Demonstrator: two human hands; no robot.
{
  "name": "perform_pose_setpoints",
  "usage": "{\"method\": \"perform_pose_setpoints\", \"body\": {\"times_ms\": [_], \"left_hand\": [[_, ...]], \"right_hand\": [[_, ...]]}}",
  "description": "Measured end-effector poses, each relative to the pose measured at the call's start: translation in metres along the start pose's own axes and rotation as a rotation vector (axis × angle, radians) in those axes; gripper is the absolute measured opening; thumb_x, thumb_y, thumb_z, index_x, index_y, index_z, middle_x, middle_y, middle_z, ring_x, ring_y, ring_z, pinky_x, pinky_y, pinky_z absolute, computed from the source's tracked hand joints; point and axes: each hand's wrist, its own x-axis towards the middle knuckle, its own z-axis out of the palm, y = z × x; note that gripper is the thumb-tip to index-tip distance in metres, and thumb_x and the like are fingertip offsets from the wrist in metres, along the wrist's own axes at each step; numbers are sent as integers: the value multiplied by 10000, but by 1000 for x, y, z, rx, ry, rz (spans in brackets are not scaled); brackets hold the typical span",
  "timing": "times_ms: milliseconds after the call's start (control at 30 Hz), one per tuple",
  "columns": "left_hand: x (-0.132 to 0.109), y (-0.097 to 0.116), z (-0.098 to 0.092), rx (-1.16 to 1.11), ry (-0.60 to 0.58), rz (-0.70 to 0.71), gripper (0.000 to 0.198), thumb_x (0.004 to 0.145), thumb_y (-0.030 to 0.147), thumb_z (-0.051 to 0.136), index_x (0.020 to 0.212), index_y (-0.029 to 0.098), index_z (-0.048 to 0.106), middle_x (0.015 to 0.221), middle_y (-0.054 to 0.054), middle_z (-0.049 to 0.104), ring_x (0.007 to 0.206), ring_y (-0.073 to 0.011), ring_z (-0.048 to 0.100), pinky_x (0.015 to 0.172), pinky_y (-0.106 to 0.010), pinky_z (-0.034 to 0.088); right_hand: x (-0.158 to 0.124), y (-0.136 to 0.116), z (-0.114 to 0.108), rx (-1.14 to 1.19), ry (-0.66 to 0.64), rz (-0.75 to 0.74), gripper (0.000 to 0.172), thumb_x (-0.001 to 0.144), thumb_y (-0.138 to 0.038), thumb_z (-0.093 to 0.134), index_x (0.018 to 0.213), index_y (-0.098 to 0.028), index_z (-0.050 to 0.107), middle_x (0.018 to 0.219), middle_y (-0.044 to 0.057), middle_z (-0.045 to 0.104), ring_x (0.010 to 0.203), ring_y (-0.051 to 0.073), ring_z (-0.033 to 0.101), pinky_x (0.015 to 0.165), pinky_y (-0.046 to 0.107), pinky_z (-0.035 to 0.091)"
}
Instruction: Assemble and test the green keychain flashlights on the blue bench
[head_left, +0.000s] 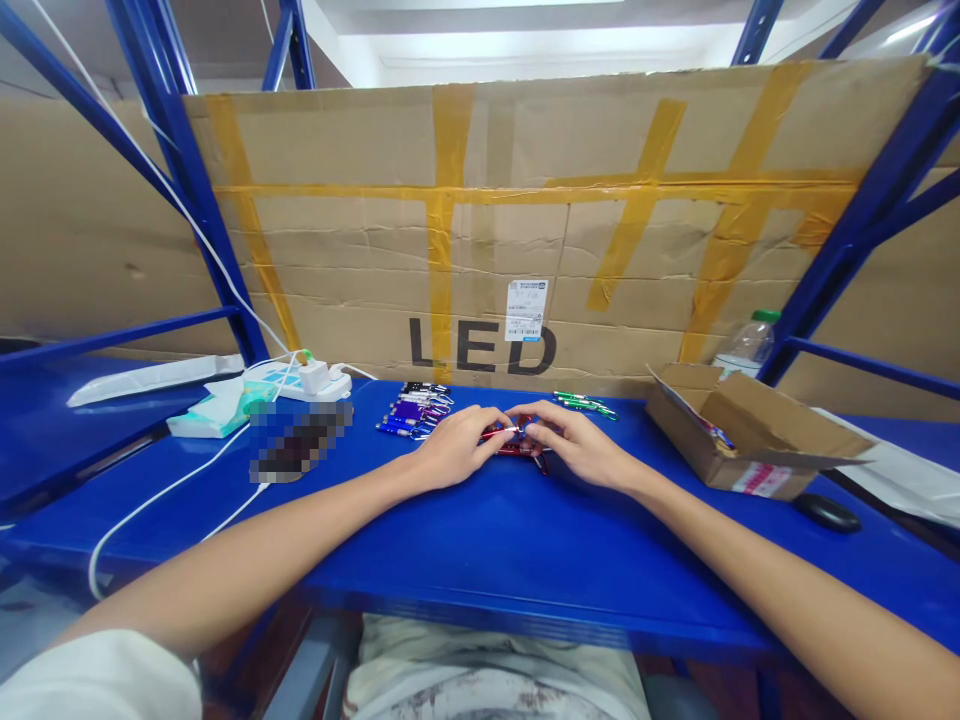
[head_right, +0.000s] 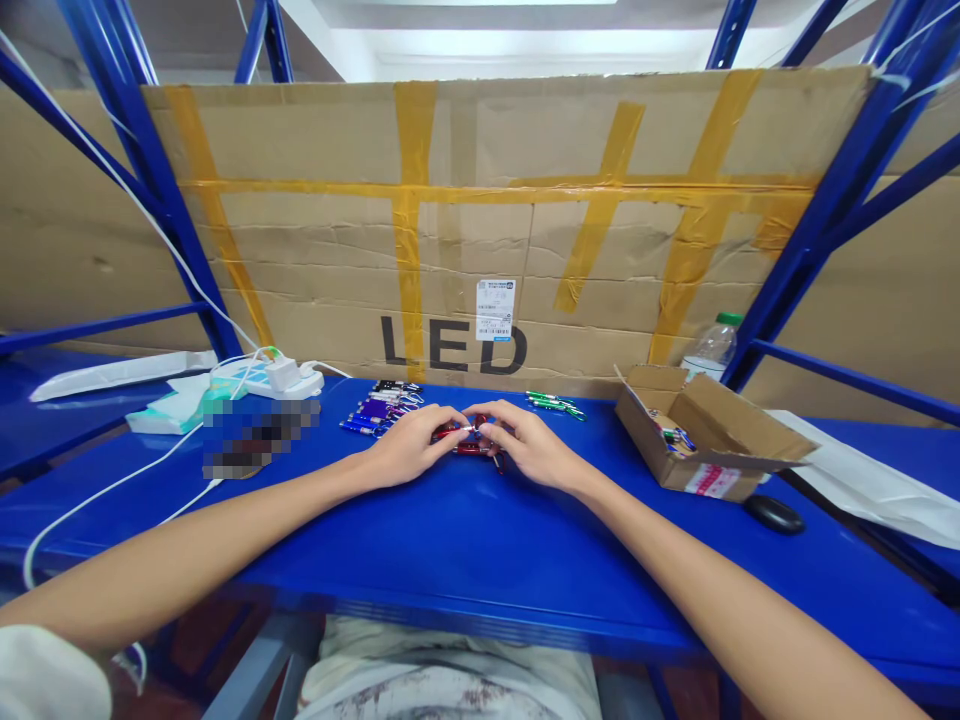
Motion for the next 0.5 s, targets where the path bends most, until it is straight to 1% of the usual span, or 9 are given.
{"method": "perform_pose_setpoints", "body": {"times_ms": [67,200,267,367,433,500], "left_hand": [[0,2,-1,-5,17,-5,233,1090,390,545,1158,222,691,1116,-63,763,1013,-235,694,907,-366,517],[1,6,-3,-7,67,-12,252,1090,413,538,1150,220,689,1067,-60,758,963,-228,689,864,-359,519],[1,7,-4,-2,84,-9,254,1091,417,536,1147,222,688,1049,-54,755,959,-229,685,859,-359,516],[2,7,-5,3,103,12,238,1096,402,532,1153,227,683,1086,-48,759,991,-230,679,897,-367,510],[2,8,-6,7,119,22,235,1100,393,526,1156,226,681,1119,-49,760,1018,-233,677,924,-374,508],[2,7,-6,11,136,23,239,1101,392,523,1152,222,683,1126,-54,760,1030,-237,674,933,-378,512]], "right_hand": [[0,-1,1,90,-18,44,417,1034,-530,596,1334,-249,664,1138,77,746,921,235,705,831,406,613],[2,0,2,184,4,70,407,953,-517,725,1230,-224,668,1107,65,741,956,233,708,875,401,609],[3,1,1,174,12,73,409,928,-521,754,1188,-218,663,1020,49,734,902,220,697,831,381,605],[3,0,0,117,21,72,404,930,-566,737,1112,-212,666,930,26,707,816,200,663,755,348,579],[3,-2,-3,64,22,63,422,950,-615,690,1037,-203,674,904,24,692,798,196,644,751,341,557],[2,-4,-5,7,25,53,483,977,-676,613,945,-197,674,861,27,682,782,197,630,756,339,537]]}}
